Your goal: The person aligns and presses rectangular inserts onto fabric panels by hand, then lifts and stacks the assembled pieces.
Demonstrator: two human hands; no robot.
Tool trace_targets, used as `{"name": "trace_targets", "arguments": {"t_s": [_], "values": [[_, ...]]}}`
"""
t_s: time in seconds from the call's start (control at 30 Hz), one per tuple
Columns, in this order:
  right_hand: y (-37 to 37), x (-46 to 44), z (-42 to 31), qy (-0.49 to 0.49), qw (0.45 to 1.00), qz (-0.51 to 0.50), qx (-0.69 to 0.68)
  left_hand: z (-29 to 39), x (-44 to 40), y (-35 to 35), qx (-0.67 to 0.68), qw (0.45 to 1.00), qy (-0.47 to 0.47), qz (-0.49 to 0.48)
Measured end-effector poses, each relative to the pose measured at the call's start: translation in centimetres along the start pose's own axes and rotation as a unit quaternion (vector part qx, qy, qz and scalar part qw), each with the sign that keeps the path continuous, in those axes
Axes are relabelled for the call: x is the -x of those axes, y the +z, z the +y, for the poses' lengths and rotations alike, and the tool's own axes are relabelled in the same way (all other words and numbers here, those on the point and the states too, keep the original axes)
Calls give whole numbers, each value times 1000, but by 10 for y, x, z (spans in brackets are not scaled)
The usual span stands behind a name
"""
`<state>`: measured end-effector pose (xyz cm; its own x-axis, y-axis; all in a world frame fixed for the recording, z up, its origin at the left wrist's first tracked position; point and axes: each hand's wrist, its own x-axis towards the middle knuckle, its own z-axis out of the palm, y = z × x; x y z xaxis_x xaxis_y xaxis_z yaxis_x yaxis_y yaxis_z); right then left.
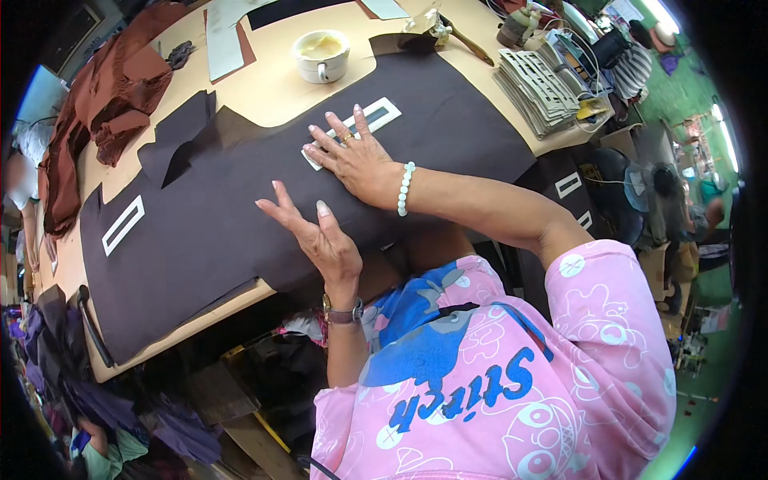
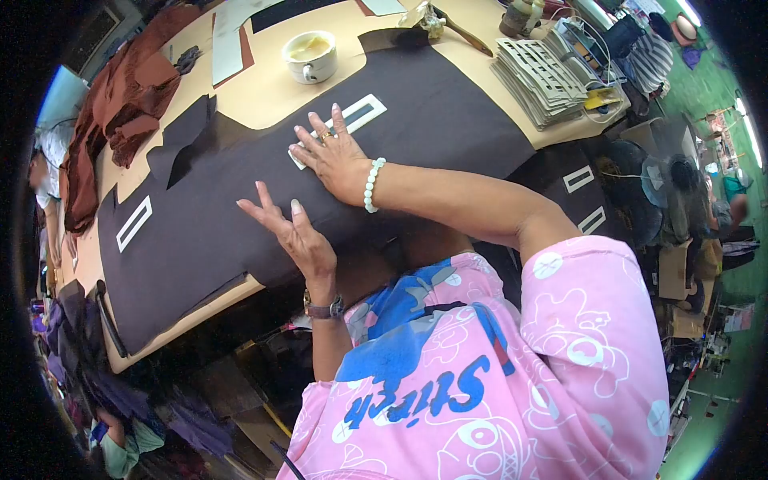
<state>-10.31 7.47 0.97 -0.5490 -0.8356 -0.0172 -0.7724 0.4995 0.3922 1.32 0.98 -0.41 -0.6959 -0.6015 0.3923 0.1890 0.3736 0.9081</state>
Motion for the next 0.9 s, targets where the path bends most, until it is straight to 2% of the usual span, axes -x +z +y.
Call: {"name": "trace_targets", "arguments": {"t_s": [0.23,0.47,0.57,0.63,0.67,0.73,0.8,0.83,0.87,0.9], "values": [[2,4,13,-43,995,14,-84,0,0,0,-11,1000,-11,0],[9,7,32,-115,981,0,-154,1,-6,-3,90,992,-91,4],[5,11,41,-140,960,-11,-241,6,-8,-4,95,989,-117,3],[-4,10,52,-125,929,-43,-346,13,-11,-5,97,986,-136,-1],[-7,8,58,-117,909,-59,-395,13,-12,-6,87,986,-140,0],[7,5,76,-81,860,38,-502,12,-19,-13,71,986,-148,-1],[23,9,102,-28,777,137,-614,8,-31,-23,-53,990,-128,2],[31,12,119,29,800,168,-575,4,-41,-30,-113,987,-114,3],[38,18,132,117,838,177,-502,-17,-50,-40,-194,979,-55,22],[46,25,144,205,864,183,-421,-18,-58,-47,-294,954,-48,27]]}}
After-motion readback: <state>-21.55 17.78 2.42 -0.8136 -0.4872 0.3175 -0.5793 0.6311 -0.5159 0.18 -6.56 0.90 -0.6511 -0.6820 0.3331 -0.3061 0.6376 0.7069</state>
